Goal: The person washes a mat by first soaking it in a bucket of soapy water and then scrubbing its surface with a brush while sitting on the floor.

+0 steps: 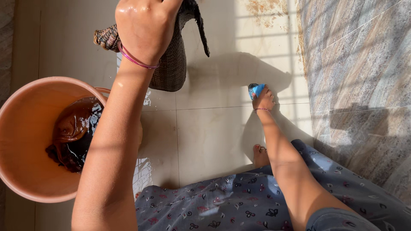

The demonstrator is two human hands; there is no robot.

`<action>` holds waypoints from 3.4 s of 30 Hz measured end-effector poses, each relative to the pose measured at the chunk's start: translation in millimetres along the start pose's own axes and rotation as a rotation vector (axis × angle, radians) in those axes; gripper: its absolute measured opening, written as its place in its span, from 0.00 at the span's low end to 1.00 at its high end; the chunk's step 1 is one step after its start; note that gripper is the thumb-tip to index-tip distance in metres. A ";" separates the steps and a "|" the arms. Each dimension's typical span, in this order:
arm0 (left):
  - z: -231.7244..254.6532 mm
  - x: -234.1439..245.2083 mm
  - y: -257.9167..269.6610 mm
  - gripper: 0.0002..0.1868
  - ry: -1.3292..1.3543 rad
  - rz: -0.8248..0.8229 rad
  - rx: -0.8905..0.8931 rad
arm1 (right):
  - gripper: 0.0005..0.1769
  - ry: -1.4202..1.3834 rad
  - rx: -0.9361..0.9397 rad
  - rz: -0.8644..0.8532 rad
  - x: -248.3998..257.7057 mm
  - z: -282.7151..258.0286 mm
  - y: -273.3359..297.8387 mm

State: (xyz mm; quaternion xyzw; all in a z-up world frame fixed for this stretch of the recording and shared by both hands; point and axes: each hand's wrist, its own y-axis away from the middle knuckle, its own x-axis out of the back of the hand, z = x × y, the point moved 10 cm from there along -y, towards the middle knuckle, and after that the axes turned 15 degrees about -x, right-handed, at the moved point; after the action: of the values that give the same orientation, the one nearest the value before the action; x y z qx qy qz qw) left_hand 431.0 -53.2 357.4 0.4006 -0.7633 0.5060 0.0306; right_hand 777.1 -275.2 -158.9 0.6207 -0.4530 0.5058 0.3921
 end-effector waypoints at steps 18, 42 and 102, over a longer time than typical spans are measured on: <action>217.9 -21.8 231.5 0.18 0.649 -0.496 0.883 | 0.27 -1.071 -0.521 -1.645 -8.2 -109.2 236.1; 382.7 -56.1 452.6 0.18 0.968 -1.176 0.989 | 0.11 -1.338 -0.520 -1.468 22.8 -121.4 127.7; 380.9 -64.0 465.7 0.19 1.013 -1.518 0.690 | 0.40 0.386 1.177 -0.775 -37.7 -127.4 296.0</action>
State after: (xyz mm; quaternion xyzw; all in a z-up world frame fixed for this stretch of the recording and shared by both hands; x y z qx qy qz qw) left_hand 311.8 -241.7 -204.9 0.5078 -0.0089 0.6598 0.5538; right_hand 455.6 -232.0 -164.4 0.7443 0.2231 0.5908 0.2173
